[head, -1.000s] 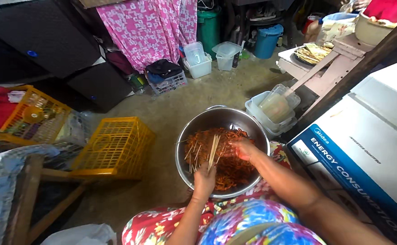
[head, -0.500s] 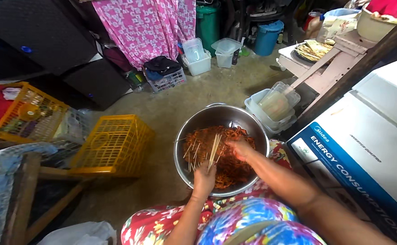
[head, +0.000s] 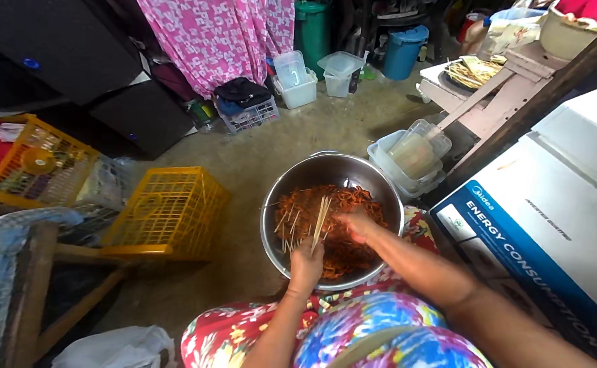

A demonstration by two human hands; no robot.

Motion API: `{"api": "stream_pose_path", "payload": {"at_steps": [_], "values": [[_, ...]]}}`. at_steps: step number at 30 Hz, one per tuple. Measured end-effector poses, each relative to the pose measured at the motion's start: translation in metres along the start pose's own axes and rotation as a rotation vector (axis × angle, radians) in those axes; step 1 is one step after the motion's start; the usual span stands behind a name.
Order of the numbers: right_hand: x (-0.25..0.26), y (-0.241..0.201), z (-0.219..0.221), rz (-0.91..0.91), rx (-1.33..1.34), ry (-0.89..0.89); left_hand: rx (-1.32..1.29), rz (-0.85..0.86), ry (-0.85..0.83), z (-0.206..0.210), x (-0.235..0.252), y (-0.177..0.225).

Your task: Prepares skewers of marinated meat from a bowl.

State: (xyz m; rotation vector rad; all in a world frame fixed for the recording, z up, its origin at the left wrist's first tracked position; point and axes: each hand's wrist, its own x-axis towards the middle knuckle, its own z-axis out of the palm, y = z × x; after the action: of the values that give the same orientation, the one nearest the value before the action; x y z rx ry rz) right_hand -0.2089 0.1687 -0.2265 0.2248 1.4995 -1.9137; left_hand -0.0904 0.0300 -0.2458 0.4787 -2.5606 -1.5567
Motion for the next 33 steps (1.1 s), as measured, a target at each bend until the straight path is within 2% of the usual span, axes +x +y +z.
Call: {"api": "stream_pose_path", "payload": {"at_steps": [5, 11, 14, 17, 20, 23, 28, 31, 33], "values": [[-0.005, 0.01, 0.009, 0.02, -0.104, -0.04, 0.015, -0.02, 0.027, 0.0, 0.001, 0.002], [-0.005, 0.003, 0.006, 0.073, -0.057, -0.08, -0.008, -0.058, 0.054, -0.002, 0.004, 0.002], [0.006, -0.008, -0.01, -0.012, -0.149, -0.007, -0.03, -0.065, 0.059, -0.003, 0.004, 0.001], [0.023, -0.015, -0.031, -0.172, -0.329, 0.178, -0.028, -0.065, 0.077, -0.003, 0.002, 0.0], [0.033, -0.016, -0.046, -0.253, -0.55, 0.238, -0.039, -0.028, 0.105, -0.001, 0.002, -0.002], [0.037, -0.015, -0.046, -0.209, -0.889, 0.159, -0.063, -0.015, 0.11, 0.0, 0.002, -0.003], [0.033, -0.008, -0.029, -0.007, -1.51, -0.133, -0.082, -0.017, 0.11, 0.0, 0.002, -0.003], [0.025, -0.004, -0.017, 0.05, -1.672, -0.152, -0.073, -0.021, 0.094, -0.001, 0.002, -0.001], [0.023, -0.006, -0.017, 0.037, -1.641, -0.146, -0.068, -0.028, 0.087, -0.002, 0.002, -0.001]]}}
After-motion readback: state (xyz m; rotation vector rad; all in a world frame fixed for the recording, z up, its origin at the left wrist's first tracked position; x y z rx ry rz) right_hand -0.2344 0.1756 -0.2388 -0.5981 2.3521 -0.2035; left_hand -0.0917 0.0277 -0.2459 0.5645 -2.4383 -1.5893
